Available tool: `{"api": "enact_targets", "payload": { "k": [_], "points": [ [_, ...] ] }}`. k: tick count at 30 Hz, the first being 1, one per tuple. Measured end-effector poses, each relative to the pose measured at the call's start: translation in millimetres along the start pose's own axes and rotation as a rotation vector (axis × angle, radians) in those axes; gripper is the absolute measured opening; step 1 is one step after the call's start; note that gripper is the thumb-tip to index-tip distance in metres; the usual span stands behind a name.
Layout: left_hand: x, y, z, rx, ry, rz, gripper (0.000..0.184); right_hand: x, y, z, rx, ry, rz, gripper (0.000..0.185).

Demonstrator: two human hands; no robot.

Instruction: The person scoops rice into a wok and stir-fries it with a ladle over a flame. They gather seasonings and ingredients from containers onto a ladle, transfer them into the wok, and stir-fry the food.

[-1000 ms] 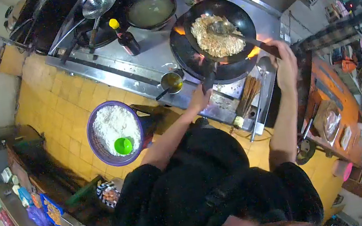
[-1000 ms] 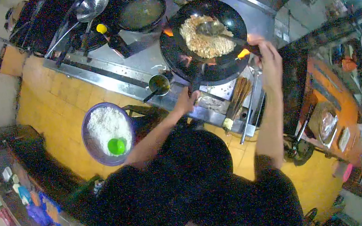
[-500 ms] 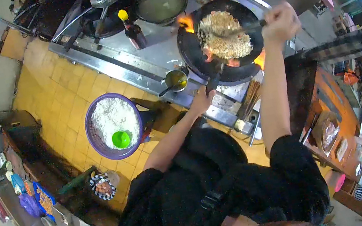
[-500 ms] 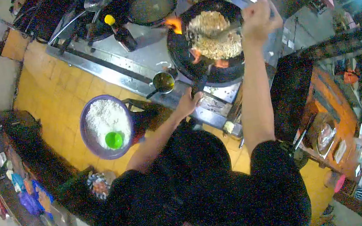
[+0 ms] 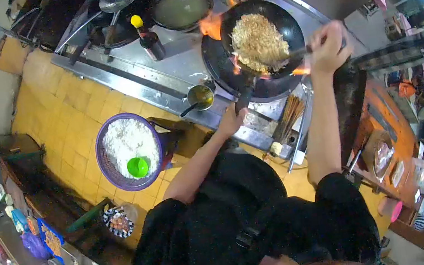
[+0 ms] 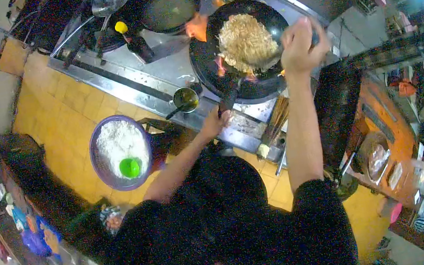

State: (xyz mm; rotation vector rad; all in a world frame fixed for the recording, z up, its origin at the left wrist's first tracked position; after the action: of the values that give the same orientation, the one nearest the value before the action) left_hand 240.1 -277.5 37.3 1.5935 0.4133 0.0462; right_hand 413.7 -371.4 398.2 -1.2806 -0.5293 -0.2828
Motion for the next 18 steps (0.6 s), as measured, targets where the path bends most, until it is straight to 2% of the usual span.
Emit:
{"api": "enact_targets", "payload": {
  "k": [1, 3, 4, 5, 7, 8, 11, 15, 16, 18],
  "points": [
    [-1, 2, 1, 0.000, 0.001, -0.006, 0.047, 4, 28, -7, 0.000, 0.000, 0.006, 0.029],
    [-17, 37, -3, -0.056, 0.027, -0.133, 0.048, 0, 86, -32, -0.346, 0.022, -0.340, 0.029],
    [-20, 44, -5, 0.011, 0.029, -0.178, 0.050, 2, 43, -4, -0.364, -0.114, -0.205, 0.029],
    [-16, 26, -3, 0.008, 0.035, -0.174, 0.050, -7, 32, -11, -0.361, -0.119, -0.209, 0.029],
    [0, -1, -1, 0.083, 0.112, 0.226, 0.051, -5, 22, -21, -0.306, -0.032, -0.142, 0.024],
    [-16, 36, -7, 0.037, 0.093, 0.076, 0.052, -13, 37, -25, -0.269, -0.033, -0.166, 0.023],
    [-14, 28, -3, 0.079, 0.065, -0.024, 0.055, 10, 52, -31, -0.366, -0.061, -0.212, 0.026],
    [-21, 43, -7, 0.107, 0.028, -0.098, 0.056, -9, 35, -41, -0.164, -0.054, -0.107, 0.032],
    [-15, 29, -3, 0.187, 0.112, -0.068, 0.054, -14, 56, -41, -0.079, -0.038, -0.199, 0.034],
    [-4, 4, -2, 0.140, 0.055, -0.079, 0.055, 4, 50, -34, -0.112, -0.046, -0.202, 0.034]
  ]
}}
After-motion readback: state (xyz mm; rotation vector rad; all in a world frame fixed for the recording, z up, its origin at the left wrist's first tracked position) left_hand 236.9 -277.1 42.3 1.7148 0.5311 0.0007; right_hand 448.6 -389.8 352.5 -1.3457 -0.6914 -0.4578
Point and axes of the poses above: each hand's wrist, its own x-axis towards the middle knuckle, its own z-axis out of the palm, y = z × x, the point moved 5 cm from there along x, towards the middle knuckle, and after that the axes turned 9 degrees about -x, right-handed, at the moved point
